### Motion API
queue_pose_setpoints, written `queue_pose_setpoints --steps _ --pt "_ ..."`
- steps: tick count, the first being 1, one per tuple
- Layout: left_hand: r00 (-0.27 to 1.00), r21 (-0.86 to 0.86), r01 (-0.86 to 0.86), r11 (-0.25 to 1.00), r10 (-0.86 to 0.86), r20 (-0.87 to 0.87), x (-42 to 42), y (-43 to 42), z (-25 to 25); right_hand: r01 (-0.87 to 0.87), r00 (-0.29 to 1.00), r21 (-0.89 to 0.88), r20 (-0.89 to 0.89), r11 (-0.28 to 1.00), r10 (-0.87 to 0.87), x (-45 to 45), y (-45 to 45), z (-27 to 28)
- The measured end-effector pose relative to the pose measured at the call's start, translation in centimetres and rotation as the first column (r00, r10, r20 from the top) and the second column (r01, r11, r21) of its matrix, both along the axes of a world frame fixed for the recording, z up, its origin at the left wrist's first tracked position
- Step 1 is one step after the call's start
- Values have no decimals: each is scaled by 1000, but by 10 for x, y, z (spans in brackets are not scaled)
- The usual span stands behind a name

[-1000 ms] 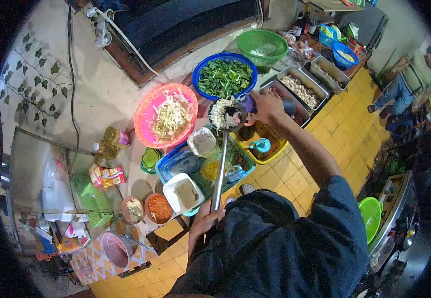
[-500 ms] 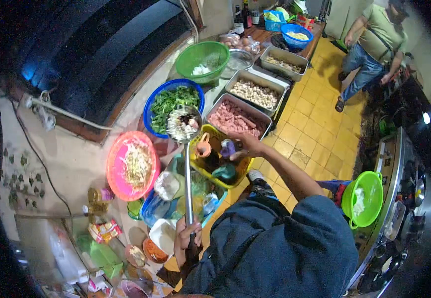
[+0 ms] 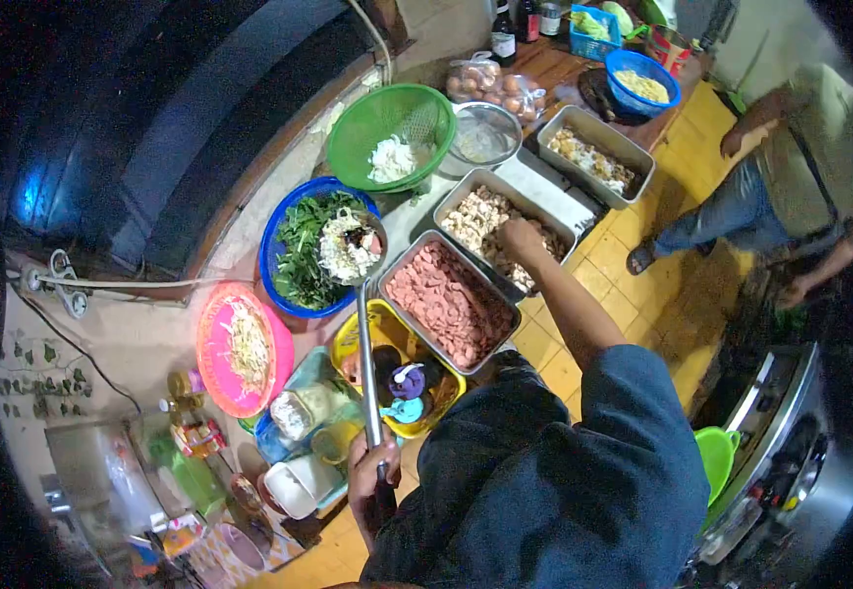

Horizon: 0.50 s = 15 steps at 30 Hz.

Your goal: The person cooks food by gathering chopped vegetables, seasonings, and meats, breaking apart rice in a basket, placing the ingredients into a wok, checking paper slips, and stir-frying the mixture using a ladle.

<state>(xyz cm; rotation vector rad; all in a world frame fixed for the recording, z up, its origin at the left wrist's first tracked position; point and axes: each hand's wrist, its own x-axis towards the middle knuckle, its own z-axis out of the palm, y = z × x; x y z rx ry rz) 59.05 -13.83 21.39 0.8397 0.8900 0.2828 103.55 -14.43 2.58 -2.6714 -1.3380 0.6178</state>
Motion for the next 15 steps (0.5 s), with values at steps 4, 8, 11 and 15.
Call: queue_pose_setpoints --steps 4,8,11,15 --pt "989 12 -51 999 52 -142 18 -20 19 -81 992 121 -85 989 91 13 -13 -36" --pt "987 -49 -72 996 64 -148 20 -26 14 -289 948 5 -139 957 287 3 -13 8" --pt "984 -29 53 998 -57 -169 18 -23 0 -387 912 -116 -197 915 360 13 -9 13" --pt "984 -48 96 994 -102 -149 26 -18 -13 -343 907 295 -142 892 396 7 -24 -5"
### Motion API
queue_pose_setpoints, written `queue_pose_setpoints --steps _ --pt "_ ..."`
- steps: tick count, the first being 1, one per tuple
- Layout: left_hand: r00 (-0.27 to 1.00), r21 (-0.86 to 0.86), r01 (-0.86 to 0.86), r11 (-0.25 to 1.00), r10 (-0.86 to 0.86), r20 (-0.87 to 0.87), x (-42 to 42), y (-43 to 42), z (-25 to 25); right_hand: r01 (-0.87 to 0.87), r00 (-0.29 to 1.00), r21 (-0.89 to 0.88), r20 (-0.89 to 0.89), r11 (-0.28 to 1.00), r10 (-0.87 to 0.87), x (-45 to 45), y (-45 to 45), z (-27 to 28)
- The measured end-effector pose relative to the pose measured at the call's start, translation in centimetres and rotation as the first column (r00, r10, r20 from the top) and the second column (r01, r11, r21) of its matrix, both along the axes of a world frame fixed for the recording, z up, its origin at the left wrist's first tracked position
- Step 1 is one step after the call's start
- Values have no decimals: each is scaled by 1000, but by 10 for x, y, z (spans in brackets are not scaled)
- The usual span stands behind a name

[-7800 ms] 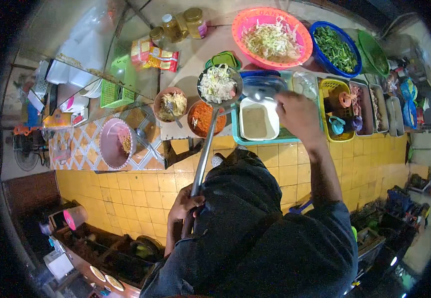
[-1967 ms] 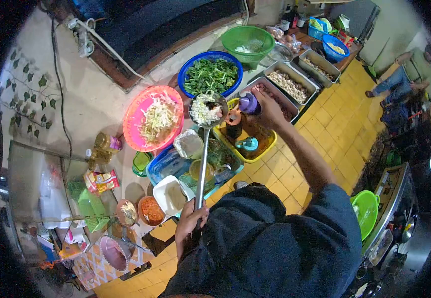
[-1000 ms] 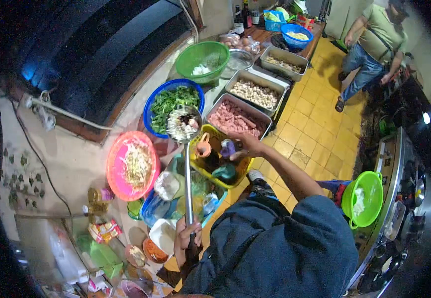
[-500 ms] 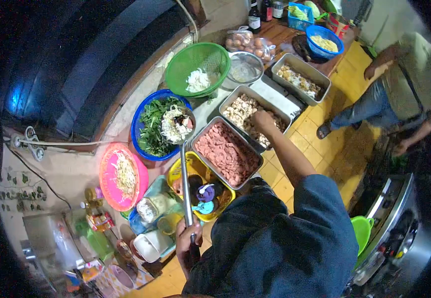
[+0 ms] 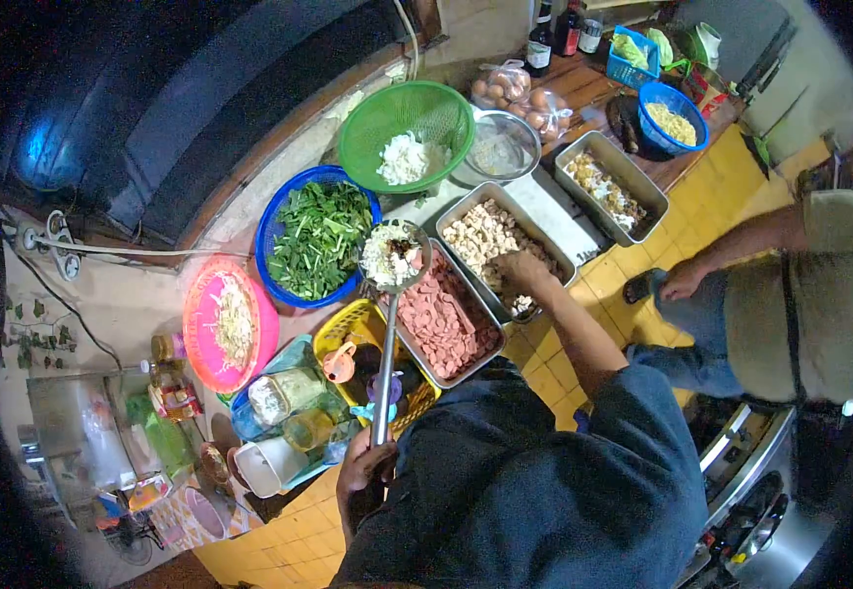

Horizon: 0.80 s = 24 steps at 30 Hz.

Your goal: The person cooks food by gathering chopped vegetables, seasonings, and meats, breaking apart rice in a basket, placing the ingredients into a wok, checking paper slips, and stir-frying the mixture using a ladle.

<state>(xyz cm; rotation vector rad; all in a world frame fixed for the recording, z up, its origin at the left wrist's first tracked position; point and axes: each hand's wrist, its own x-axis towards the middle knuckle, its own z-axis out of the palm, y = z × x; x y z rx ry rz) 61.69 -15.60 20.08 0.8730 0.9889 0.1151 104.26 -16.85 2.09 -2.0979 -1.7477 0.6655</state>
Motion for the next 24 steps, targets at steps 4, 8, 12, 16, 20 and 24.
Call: queue_pose_setpoints --steps 4,8,12,16,20,24 --pt "983 170 179 969 -182 0 11 13 -3 18 994 -127 113 992 -3 10 6 -14" --pt "969 185 237 954 -246 31 13 16 -8 155 937 -179 -285 972 -202 20 8 27" --pt "941 256 327 910 -337 -4 15 22 -11 314 764 -69 -574 947 -295 20 20 55" --pt "915 317 393 863 -403 -37 13 25 -30 15 979 381 -193 925 64 -9 51 127" --pt "910 336 402 852 -411 -47 18 24 -25 4 998 316 -55 949 14 -29 72 134" --pt "898 369 413 832 -440 -14 11 25 -37 27 1000 130 -6 991 -26 -26 71 127"
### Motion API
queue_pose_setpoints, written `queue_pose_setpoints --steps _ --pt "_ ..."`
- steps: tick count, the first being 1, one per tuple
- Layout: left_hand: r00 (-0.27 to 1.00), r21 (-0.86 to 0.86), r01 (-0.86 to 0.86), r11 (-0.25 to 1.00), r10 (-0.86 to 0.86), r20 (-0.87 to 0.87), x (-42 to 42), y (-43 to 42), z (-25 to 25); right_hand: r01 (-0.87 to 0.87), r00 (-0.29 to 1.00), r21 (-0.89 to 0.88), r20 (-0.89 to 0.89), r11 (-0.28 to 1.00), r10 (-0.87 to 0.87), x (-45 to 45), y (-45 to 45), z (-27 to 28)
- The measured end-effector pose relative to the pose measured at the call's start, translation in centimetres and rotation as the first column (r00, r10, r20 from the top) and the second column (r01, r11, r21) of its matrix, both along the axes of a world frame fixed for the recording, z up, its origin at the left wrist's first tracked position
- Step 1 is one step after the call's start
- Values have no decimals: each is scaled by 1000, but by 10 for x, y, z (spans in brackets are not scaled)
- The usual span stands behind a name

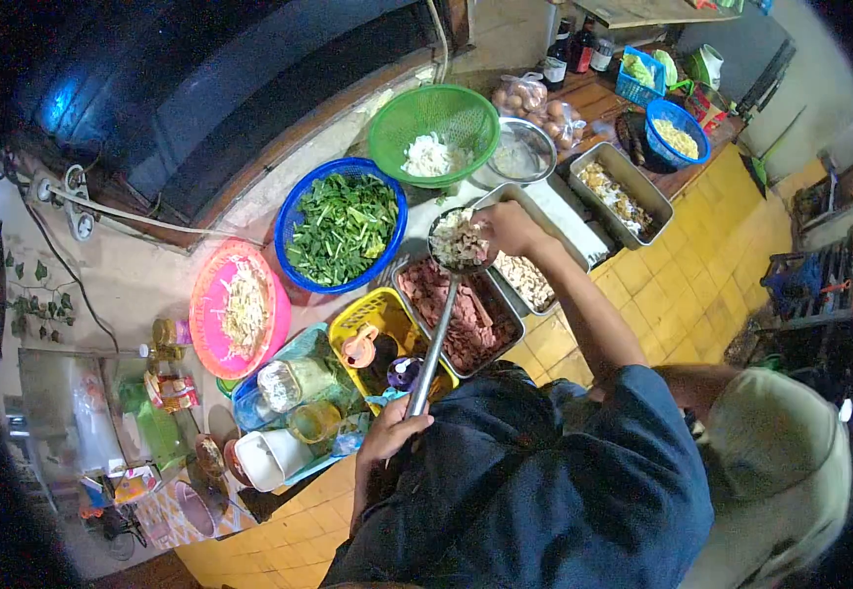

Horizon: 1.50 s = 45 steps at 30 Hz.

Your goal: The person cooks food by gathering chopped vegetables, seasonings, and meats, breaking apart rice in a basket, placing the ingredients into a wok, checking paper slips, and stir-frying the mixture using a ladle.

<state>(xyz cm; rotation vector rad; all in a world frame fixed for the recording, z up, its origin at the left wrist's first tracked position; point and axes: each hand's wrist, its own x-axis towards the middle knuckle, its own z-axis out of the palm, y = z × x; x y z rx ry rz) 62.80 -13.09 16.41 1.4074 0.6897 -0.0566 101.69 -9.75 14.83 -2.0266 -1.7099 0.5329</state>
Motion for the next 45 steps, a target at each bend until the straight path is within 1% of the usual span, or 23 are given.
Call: queue_pose_setpoints --steps 2,8,11,12,15,16,19,20,23,24,27,28,29,31,32,33,36,37,39,40,41,43,45 --pt "1000 26 15 1000 -16 11 0 0 1 -12 998 108 65 994 5 -1 -6 0" --pt "999 -14 21 1000 -21 34 -1 1 9 -15 996 247 85 969 -6 -12 -12 2" --pt "999 -15 34 999 -34 7 -2 1 11 211 976 -111 79 971 -203 -10 -8 11" --pt "999 -12 39 999 -39 10 -2 1 11 213 976 -109 80 971 -205 -9 -7 9" --pt "999 -19 52 998 -52 11 -4 3 15 74 953 -5 295 997 -69 -8 1 -4" --pt "999 -34 51 998 -51 10 -4 3 16 32 939 -76 344 997 -4 -5 3 -5" --pt "999 -22 41 999 -41 4 -5 2 14 148 912 -110 400 983 -92 -21 6 5" --pt "999 -21 38 999 -38 5 -5 1 15 -11 825 127 562 992 -63 -15 4 -11" --pt "999 1 36 999 -36 0 -6 1 16 -77 752 95 659 992 -5 -11 10 -18" --pt "999 6 45 999 -45 12 -7 1 13 -30 777 -10 629 1000 29 -10 13 -15" --pt "998 -14 54 998 -54 11 -10 -2 5 -99 717 -6 693 995 75 -14 11 1" --pt "999 -34 52 998 -52 -1 -10 -2 4 -36 845 65 535 997 -5 -15 6 9" --pt "999 -37 44 998 -44 -1 -9 -4 7 -43 845 63 535 997 3 -15 3 20" --pt "1000 -47 12 999 -13 -8 -3 -10 15 17 972 14 234 1000 -20 -9 0 31" --pt "1000 35 12 999 -12 -1 -1 -13 15 -113 976 245 208 963 62 -3 0 26" --pt "1000 34 -12 999 12 -2 1 -18 16 -136 975 244 207 960 85 2 1 21" --pt "993 -217 -111 970 119 21 13 -36 15 -194 971 316 199 929 135 15 7 9" --pt "987 -215 -151 965 159 22 19 -41 10 -232 964 318 199 919 175 19 12 9" --pt "987 240 -134 961 109 118 32 -59 3 -259 947 243 255 935 196 24 20 8" --pt "971 -56 -233 971 235 32 44 -69 36 -354 898 290 371 889 237 32 29 -8" --pt "959 -65 -281 958 283 29 50 -79 34 -398 885 282 368 873 284 32 35 -5" --pt "946 -234 -324 916 318 -65 58 -101 31 -412 855 188 417 892 307 26 37 3" --pt "904 -264 -427 865 419 -89 68 -129 36 -467 814 104 439 878 380 19 44 -6"
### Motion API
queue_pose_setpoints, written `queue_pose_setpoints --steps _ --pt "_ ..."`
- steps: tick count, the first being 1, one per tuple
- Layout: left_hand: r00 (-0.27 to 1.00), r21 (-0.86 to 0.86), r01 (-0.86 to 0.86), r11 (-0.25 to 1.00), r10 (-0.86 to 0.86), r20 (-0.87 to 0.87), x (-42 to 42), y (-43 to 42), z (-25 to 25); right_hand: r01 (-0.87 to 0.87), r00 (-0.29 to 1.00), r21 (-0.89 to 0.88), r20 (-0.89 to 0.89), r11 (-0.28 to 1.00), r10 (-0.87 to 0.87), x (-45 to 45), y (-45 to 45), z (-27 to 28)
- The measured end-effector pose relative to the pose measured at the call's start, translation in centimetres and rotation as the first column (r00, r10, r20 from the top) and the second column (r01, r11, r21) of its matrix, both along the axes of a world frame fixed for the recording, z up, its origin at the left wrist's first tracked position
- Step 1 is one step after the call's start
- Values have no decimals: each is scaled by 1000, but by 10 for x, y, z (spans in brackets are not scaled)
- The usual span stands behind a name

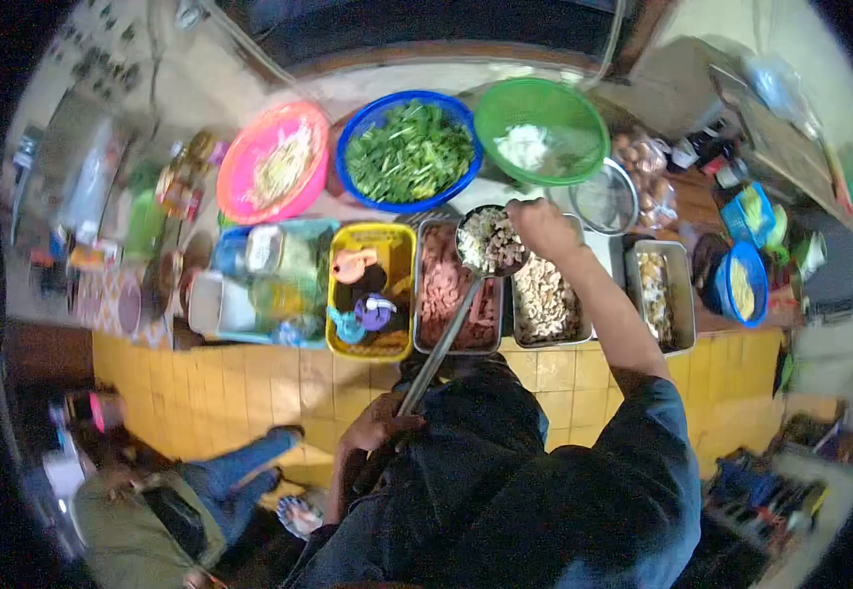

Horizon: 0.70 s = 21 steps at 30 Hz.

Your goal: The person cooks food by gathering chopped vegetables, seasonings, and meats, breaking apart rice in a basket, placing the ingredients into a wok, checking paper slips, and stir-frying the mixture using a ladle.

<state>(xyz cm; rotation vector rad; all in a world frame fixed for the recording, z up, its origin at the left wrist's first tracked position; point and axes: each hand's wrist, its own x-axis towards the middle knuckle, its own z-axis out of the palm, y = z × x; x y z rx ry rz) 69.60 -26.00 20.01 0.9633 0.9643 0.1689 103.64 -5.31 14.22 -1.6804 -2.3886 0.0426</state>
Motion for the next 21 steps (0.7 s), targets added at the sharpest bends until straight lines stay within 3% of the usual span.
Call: queue_pose_setpoints --steps 2,3,5,10,11,15,17,18,20,21 --pt "992 -17 -128 992 128 -5 9 -17 6 -176 971 -24 -168 984 170 -13 8 22" --pt "985 -13 -175 984 175 -3 11 -27 5 -189 954 -54 -245 981 170 -22 10 27" --pt "981 1 -194 981 194 11 12 -48 5 -290 931 -66 -252 955 265 -42 12 35" --pt "899 117 -438 891 432 80 11 -107 -8 -473 852 -130 -319 871 415 -109 16 38" --pt "873 121 -488 865 480 89 9 -122 -15 -538 809 -68 -323 840 491 -123 15 38" --pt "773 127 -633 764 631 61 1 -169 7 -684 723 -132 -256 718 642 -201 -4 49" --pt "825 135 -565 814 560 75 -9 -188 22 -763 645 -129 -208 633 735 -239 -19 64" --pt "792 139 -610 780 606 76 -10 -202 19 -800 601 -134 -165 585 782 -255 -29 75" --pt "762 211 -642 737 644 69 -15 -228 20 -731 670 -256 -95 632 736 -284 -64 114" --pt "742 222 -664 714 666 76 -19 -241 25 -776 622 -184 -65 604 780 -293 -73 119"
